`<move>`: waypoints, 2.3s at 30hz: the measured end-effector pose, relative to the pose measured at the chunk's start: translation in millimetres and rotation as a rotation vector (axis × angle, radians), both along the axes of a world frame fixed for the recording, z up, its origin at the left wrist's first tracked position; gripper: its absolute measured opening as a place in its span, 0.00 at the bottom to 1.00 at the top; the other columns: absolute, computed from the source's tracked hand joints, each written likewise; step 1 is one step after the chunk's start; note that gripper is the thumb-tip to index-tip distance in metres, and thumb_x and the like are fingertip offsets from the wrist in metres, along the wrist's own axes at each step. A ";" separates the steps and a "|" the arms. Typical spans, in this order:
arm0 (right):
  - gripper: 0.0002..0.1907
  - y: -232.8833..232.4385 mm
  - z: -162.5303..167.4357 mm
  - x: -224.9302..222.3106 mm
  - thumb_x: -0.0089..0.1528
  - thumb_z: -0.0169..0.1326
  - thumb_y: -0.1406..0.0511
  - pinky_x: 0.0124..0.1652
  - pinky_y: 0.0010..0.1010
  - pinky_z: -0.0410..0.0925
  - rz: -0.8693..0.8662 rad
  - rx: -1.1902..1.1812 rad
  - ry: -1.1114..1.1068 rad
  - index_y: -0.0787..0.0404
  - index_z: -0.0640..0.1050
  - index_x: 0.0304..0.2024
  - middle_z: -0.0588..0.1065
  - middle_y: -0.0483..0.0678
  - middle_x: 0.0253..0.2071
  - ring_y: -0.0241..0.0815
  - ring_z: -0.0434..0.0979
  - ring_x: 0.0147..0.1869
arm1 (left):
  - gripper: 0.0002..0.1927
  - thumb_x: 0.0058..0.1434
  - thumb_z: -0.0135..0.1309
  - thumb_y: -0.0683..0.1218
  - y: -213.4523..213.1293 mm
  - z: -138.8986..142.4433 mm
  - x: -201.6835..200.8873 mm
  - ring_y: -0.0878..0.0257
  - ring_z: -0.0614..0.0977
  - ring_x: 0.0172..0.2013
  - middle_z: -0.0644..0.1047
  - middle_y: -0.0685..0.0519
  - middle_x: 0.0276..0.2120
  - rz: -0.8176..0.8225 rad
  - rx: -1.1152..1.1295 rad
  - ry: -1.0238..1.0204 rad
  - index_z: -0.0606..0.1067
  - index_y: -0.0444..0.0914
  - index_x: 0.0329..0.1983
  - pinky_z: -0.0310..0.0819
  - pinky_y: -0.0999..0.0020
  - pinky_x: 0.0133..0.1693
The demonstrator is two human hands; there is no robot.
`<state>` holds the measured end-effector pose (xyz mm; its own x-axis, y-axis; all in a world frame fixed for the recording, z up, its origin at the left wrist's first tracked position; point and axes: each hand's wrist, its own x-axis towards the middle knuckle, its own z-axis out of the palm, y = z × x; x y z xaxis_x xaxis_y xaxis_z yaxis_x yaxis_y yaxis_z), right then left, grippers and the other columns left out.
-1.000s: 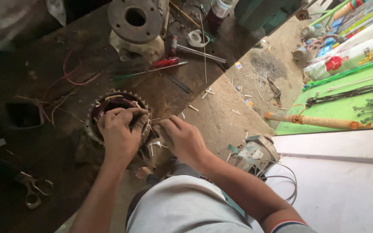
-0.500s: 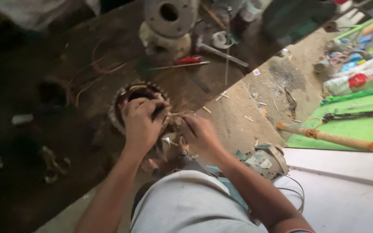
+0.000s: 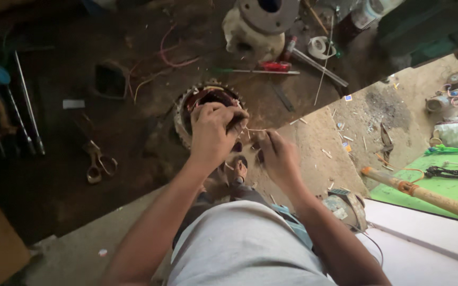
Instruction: The person works on an electric motor stator on a cluttered workbench, threading and pressing copper wire into the stator slots by hand and using pliers to cut and tuck the wire ends. They reposition the stator and continue winding and securing the wire throughout the clip.
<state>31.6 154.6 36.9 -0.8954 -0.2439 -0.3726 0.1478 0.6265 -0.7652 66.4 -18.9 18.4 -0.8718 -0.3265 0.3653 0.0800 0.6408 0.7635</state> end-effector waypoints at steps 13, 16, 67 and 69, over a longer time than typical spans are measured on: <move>0.06 5.8 -15.3 -5.6 0.69 0.55 0.65 0.34 0.35 0.72 0.020 -0.382 -0.012 0.60 0.76 0.47 0.77 0.52 0.38 0.49 0.79 0.35 | 0.08 0.59 0.64 0.49 -1.3 -3.3 0.0 0.59 0.78 0.49 0.82 0.61 0.38 0.008 -0.016 0.031 0.82 0.48 0.42 0.60 0.53 0.59; 0.06 7.5 -10.8 -0.4 0.68 0.57 0.67 0.35 0.36 0.72 0.340 -0.006 0.807 0.60 0.76 0.47 0.76 0.53 0.38 0.50 0.79 0.36 | 0.08 0.59 0.64 0.48 -1.7 -5.8 0.6 0.59 0.78 0.49 0.82 0.61 0.38 0.012 -0.012 0.035 0.81 0.48 0.41 0.61 0.53 0.59; 0.08 -5.7 -40.4 -0.1 0.74 0.52 0.64 0.32 0.34 0.69 0.138 -0.180 0.371 0.62 0.76 0.43 0.77 0.50 0.30 0.39 0.77 0.31 | 0.14 0.56 0.63 0.51 -5.6 -11.8 11.6 0.59 0.78 0.51 0.81 0.60 0.40 0.058 -0.047 0.077 0.79 0.50 0.45 0.63 0.49 0.61; 0.10 2.5 -43.4 -2.3 0.74 0.52 0.62 0.29 0.32 0.68 0.090 -0.386 0.057 0.62 0.77 0.42 0.76 0.50 0.29 0.39 0.76 0.28 | 0.13 0.57 0.63 0.52 -7.3 -12.6 13.7 0.60 0.78 0.51 0.82 0.62 0.40 0.070 -0.022 0.053 0.78 0.51 0.46 0.63 0.48 0.62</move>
